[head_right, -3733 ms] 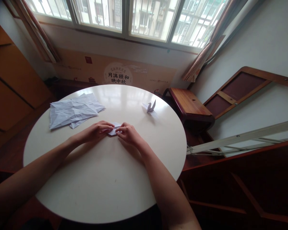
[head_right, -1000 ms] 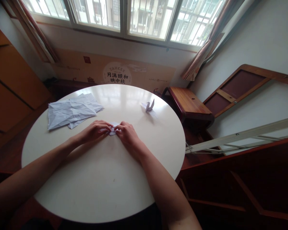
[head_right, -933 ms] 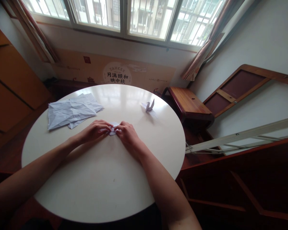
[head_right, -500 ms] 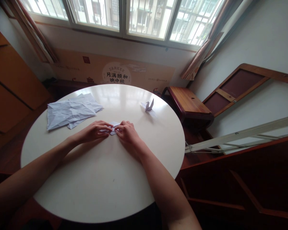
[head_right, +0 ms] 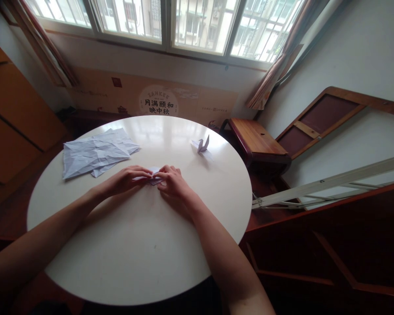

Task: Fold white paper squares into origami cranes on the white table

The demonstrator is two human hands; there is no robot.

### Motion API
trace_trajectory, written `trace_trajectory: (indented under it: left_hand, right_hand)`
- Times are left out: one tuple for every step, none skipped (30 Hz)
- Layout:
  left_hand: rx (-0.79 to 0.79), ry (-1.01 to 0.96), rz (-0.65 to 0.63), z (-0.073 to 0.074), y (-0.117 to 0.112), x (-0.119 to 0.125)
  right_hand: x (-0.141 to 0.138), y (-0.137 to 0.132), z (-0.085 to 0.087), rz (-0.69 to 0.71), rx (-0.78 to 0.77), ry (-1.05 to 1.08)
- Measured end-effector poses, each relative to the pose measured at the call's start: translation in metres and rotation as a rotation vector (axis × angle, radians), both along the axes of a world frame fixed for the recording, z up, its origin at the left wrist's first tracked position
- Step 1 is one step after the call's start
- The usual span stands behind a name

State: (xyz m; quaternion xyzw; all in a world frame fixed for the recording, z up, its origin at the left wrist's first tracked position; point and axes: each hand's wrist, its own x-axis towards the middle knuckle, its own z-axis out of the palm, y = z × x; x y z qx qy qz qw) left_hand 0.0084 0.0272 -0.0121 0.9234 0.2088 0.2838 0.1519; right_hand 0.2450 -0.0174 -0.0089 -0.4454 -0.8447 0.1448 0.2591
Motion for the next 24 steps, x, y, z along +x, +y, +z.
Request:
trace_trajectory:
  left_hand:
    - [-0.007,-0.011,0.000,0.0003,-0.0002,-0.0001]
    - [-0.013,-0.018,0.004,0.0007,-0.0004,-0.0001]
    - [-0.019,-0.023,0.010,0.0011,-0.0006,0.0000]
    - [-0.022,-0.027,0.017,0.0016,-0.0009,0.0001]
    - [-0.025,-0.027,0.024,0.0021,-0.0011,0.0002]
    - [-0.026,-0.023,0.026,0.0024,-0.0013,0.0003]
    - [-0.025,-0.016,0.023,0.0028,-0.0015,0.0004]
    - [-0.024,-0.007,0.017,0.0031,-0.0016,0.0003]
    - [-0.020,0.005,0.010,0.0033,-0.0019,0.0002]
    - [-0.015,0.021,0.003,0.0036,-0.0021,0.0000]
    - [-0.010,0.039,-0.005,0.0038,-0.0023,-0.0002]
    - [-0.005,0.055,-0.012,0.0041,-0.0025,-0.0004]
    - [-0.001,0.069,-0.018,0.0043,-0.0026,-0.0006]
    - [0.001,0.078,-0.022,0.0043,-0.0027,-0.0008]
    - [0.003,0.082,-0.024,0.0042,-0.0026,-0.0010]
    - [0.004,0.082,-0.024,0.0040,-0.0024,-0.0012]
    - [0.007,0.080,-0.026,0.0035,-0.0020,-0.0014]
    - [0.009,0.076,-0.029,0.0030,-0.0016,-0.0016]
    - [0.012,0.072,-0.035,0.0023,-0.0011,-0.0018]
    - [0.013,0.066,-0.041,0.0017,-0.0006,-0.0020]
    - [0.011,0.059,-0.045,0.0010,-0.0002,-0.0020]
    - [0.006,0.050,-0.045,0.0004,0.0000,-0.0020]
    - [-0.002,0.041,-0.035,0.0000,0.0001,-0.0018]
    - [-0.012,0.035,-0.016,-0.0003,-0.0001,-0.0016]
  right_hand:
    - [0.0004,0.0003,-0.0001,0.003,0.000,-0.004]
    - [0.0008,0.0006,0.0000,0.003,-0.001,-0.007]
    - [0.0011,0.0008,0.0003,0.001,0.000,-0.007]
    - [0.0014,0.0009,0.0009,-0.003,0.002,-0.005]
    - [0.0015,0.0009,0.0017,-0.006,0.004,-0.004]
    - [0.0015,0.0008,0.0026,-0.007,0.006,-0.003]
    - [0.0014,0.0005,0.0034,-0.009,0.009,-0.003]
    - [0.0011,0.0003,0.0042,-0.011,0.011,-0.002]
    - [0.0009,0.0000,0.0048,-0.014,0.014,0.000]
    - [0.0006,-0.0003,0.0052,-0.017,0.016,0.002]
    - [0.0003,-0.0004,0.0054,-0.019,0.018,0.004]
    - [0.0001,-0.0005,0.0055,-0.022,0.020,0.006]
    - [-0.0001,-0.0006,0.0055,-0.023,0.022,0.008]
    - [-0.0001,-0.0006,0.0054,-0.022,0.023,0.010]
    - [-0.0001,-0.0005,0.0053,-0.019,0.024,0.012]
    - [0.0001,-0.0005,0.0052,-0.014,0.026,0.014]
    - [0.0003,-0.0005,0.0051,-0.007,0.028,0.015]
    - [0.0007,-0.0005,0.0052,0.000,0.031,0.015]
    - [0.0011,-0.0007,0.0052,0.009,0.034,0.014]
    - [0.0015,-0.0010,0.0053,0.018,0.038,0.012]
    - [0.0019,-0.0013,0.0054,0.027,0.043,0.009]
    - [0.0022,-0.0017,0.0054,0.033,0.047,0.005]
    - [0.0025,-0.0022,0.0055,0.038,0.051,-0.001]
    - [0.0027,-0.0026,0.0055,0.039,0.055,-0.007]
